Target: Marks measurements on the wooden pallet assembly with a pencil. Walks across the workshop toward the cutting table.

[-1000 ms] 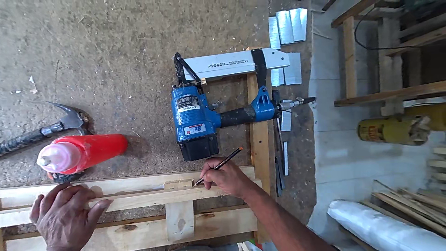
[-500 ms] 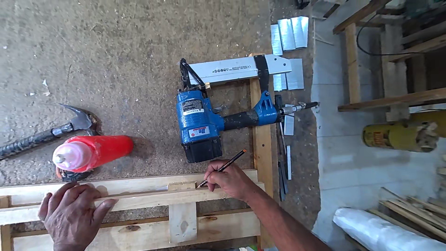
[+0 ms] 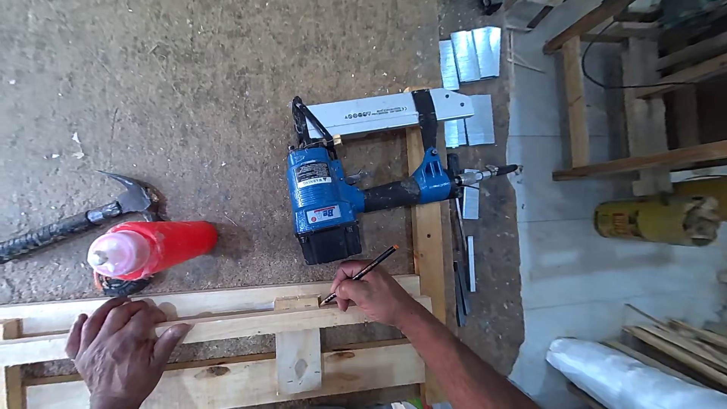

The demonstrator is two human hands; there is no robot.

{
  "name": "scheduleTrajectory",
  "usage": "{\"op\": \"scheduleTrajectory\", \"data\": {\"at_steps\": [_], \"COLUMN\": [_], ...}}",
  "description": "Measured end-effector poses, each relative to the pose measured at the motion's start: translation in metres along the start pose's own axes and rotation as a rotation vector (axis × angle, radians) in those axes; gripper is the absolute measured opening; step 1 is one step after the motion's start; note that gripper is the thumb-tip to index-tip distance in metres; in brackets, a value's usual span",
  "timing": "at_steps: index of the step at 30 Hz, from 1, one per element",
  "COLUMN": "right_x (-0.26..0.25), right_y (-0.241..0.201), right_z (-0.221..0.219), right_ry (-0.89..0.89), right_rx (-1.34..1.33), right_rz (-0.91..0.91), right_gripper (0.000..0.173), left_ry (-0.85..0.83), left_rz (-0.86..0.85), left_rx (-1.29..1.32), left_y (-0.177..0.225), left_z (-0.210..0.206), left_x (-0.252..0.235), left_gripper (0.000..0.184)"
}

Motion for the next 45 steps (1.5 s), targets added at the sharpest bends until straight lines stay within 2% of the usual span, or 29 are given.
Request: {"op": "scheduleTrajectory", "data": {"at_steps": [4, 7, 10, 12, 14, 18, 21, 24, 26, 28, 31, 34, 45], "right_x": [0.006, 0.012, 0.025, 0.038, 0.052, 0.063, 0.061, 0.059, 0.06, 0.061, 0.056, 0.043, 0.031], "right_y": [0.005, 0.011, 0.008, 0.009, 0.013, 0.017, 0.029, 0.035, 0.035, 0.03, 0.019, 0.012, 0.013], "right_z": [0.011, 0.014, 0.005, 0.0, 0.0, -0.008, -0.019, -0.022, -0.026, -0.038, -0.064, -0.084, -0.091], "right_ry": [-0.078, 0.008, 0.267, 0.488, 0.571, 0.432, 0.409, 0.463, 0.487, 0.517, 0.529, 0.561, 0.548], "right_rx": [-0.29, -0.37, -0.196, 0.056, 0.363, 0.847, 0.978, 0.997, 0.979, 0.954, 0.916, 0.917, 0.943], "right_rz": [0.103, 0.198, 0.401, 0.5, 0.505, 0.382, 0.313, 0.368, 0.418, 0.469, 0.463, 0.449, 0.372], "right_gripper": [0.023, 0.024, 0.028, 0.031, 0.034, 0.047, 0.042, 0.029, 0.027, 0.027, 0.027, 0.026, 0.026], "left_ry": [-0.003, 0.0, 0.002, 0.002, 0.007, 0.023, -0.001, -0.093, -0.161, -0.239, -0.297, -0.314, -0.324], "left_rz": [0.006, 0.001, 0.002, 0.001, 0.002, 0.001, -0.007, -0.094, -0.205, -0.265, -0.274, -0.261, -0.278], "left_rx": [-0.007, -0.003, -0.015, -0.019, -0.017, -0.017, 0.015, 0.121, 0.149, 0.161, 0.17, 0.159, 0.166], "left_y": [0.0, 0.001, 0.001, -0.001, -0.001, -0.003, -0.004, -0.01, -0.02, -0.034, -0.063, -0.082, -0.096], "left_z": [0.001, 0.001, 0.001, 0.001, 0.0, -0.001, 0.003, 0.014, 0.024, 0.04, 0.065, 0.074, 0.049], "left_x": [-0.001, -0.001, -0.001, 0.0, 0.001, 0.001, 0.002, 0.005, 0.01, 0.014, 0.016, 0.006, -0.006], "left_gripper": [0.09, 0.09, 0.089, 0.089, 0.09, 0.088, 0.086, 0.076, 0.044, 0.033, 0.033, 0.033, 0.034]}}
Point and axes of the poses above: each hand's wrist, its own x-axis away from the middle knuckle, its own z-axis out of the back of the hand, y = z × x, the point moved 3 cm from there along -x, towards the middle knuckle, and after that the axes turned 2 degrees about -z, right-handed, at the moved point
